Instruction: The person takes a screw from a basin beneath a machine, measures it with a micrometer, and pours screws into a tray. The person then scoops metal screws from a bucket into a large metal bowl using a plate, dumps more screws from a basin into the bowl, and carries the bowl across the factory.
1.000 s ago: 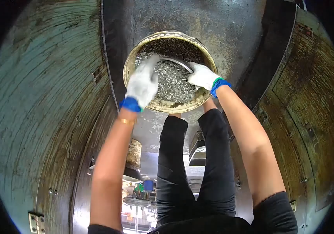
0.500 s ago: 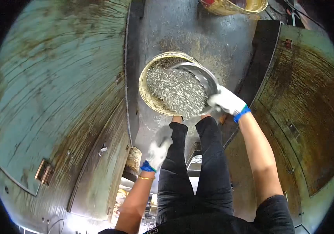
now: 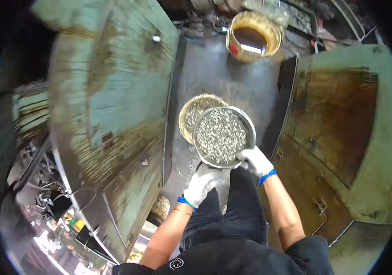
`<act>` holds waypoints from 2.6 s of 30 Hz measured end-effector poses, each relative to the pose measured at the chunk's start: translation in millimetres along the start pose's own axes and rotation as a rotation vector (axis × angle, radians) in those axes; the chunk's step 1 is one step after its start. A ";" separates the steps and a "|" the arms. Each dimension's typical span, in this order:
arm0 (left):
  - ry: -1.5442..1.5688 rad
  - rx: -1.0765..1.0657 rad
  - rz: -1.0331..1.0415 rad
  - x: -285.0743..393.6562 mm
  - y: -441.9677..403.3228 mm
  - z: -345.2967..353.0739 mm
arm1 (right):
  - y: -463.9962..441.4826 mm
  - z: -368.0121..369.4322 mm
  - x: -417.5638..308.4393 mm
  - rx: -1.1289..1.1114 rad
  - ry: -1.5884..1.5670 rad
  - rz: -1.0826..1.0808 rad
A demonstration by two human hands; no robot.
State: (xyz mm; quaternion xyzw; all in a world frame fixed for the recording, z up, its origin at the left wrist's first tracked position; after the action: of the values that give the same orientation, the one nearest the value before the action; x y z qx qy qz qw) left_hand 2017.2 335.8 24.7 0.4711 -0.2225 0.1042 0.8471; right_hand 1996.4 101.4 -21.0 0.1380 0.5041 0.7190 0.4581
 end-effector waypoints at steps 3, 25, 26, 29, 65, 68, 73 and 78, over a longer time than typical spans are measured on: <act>-0.138 -0.077 0.163 61.4 40.0 54.1 | 54.2 21.0 -8.4 0.017 -0.077 -0.105; -0.949 0.516 1.294 244.2 292.5 73.7 | 422.4 384.3 -235.8 -0.203 0.319 -1.044; -0.914 0.649 1.298 238.2 299.7 55.4 | 418.5 406.2 -252.0 -0.228 0.387 -1.107; -0.981 1.118 1.276 221.8 332.9 4.4 | 398.3 482.6 -296.9 -0.279 0.634 -1.274; -1.679 0.566 0.588 141.1 66.8 -12.9 | 81.6 26.9 29.2 0.158 -0.547 0.025; -1.810 0.401 0.498 115.5 9.4 -21.5 | 58.0 4.8 56.0 0.281 -0.251 -0.153; -1.914 0.261 0.540 90.9 -83.6 -22.2 | 1.2 -15.8 62.4 0.344 0.590 -0.253; -1.929 0.044 0.610 53.8 -186.2 -68.8 | -87.8 -22.1 65.1 0.281 1.214 -0.529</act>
State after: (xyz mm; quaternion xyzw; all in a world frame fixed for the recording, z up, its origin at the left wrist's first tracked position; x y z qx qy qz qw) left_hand 2155.5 292.6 -121.1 0.2929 -0.9211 -0.1047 0.2341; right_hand 1992.2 146.4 -123.0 -0.3603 0.7775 0.4604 0.2320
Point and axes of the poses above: each hand's wrist, its own y-axis away from the middle knuckle, its own z-axis out of the palm, x = y × z, the point moved 3 cm from there along -y, towards the middle knuckle, and after that the axes turned 15 degrees about -y, right-handed, at the moved point
